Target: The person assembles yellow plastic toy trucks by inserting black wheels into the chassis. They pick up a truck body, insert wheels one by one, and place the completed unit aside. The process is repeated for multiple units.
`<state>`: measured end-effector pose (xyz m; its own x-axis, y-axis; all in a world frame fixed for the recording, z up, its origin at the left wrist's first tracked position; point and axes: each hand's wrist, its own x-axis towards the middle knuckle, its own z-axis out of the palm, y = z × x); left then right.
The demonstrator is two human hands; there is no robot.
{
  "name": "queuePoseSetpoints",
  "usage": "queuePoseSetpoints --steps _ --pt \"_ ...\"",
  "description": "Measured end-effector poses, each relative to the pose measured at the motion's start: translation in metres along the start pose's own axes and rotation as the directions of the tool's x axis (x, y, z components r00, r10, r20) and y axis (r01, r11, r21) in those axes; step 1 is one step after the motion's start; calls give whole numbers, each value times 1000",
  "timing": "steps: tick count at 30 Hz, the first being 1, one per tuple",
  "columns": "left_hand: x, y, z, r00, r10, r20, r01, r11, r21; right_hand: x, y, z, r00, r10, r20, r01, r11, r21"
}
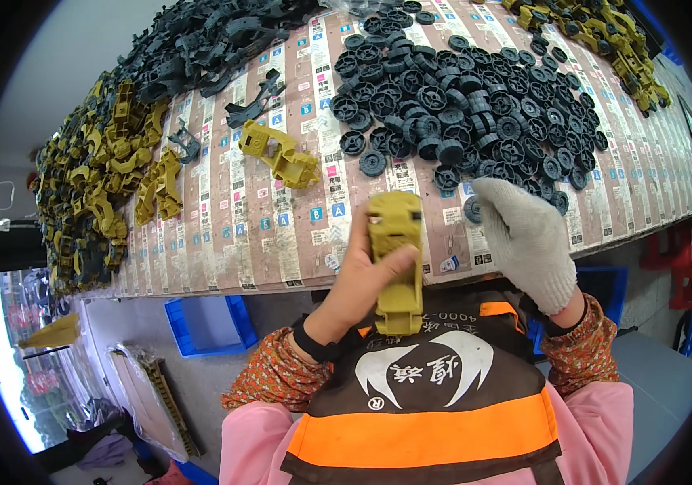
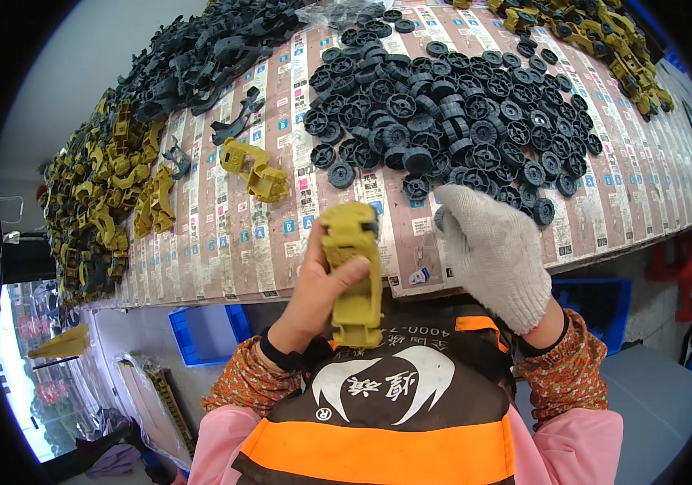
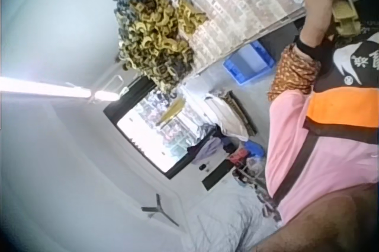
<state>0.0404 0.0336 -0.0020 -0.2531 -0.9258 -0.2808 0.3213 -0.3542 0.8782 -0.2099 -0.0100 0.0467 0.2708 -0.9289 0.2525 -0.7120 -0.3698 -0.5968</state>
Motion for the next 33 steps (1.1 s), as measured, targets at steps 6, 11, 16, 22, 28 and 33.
queuePoseSetpoints --steps 6,11,16,22,28,33 --pt "1 11 -4 985 -53 -165 5 960 -279 -6 12 14 967 -119 224 188 929 -319" --pt "3 8 -7 960 -17 -281 -68 954 -291 -8 2 11 979 -98 178 90 995 48" --pt "12 10 9 914 110 -392 -204 956 -209 -19 -24 15 848 96 520 -448 655 609" --pt "13 17 21 897 205 -391 -273 954 -126 -20 -38 22 816 196 545 -569 446 691" --pt "13 10 19 869 285 -405 -359 925 -120 -21 -40 24 787 253 563 -614 415 671" --pt "17 4 17 841 345 -417 -396 917 -40 -27 -42 28 850 234 471 -522 493 696"
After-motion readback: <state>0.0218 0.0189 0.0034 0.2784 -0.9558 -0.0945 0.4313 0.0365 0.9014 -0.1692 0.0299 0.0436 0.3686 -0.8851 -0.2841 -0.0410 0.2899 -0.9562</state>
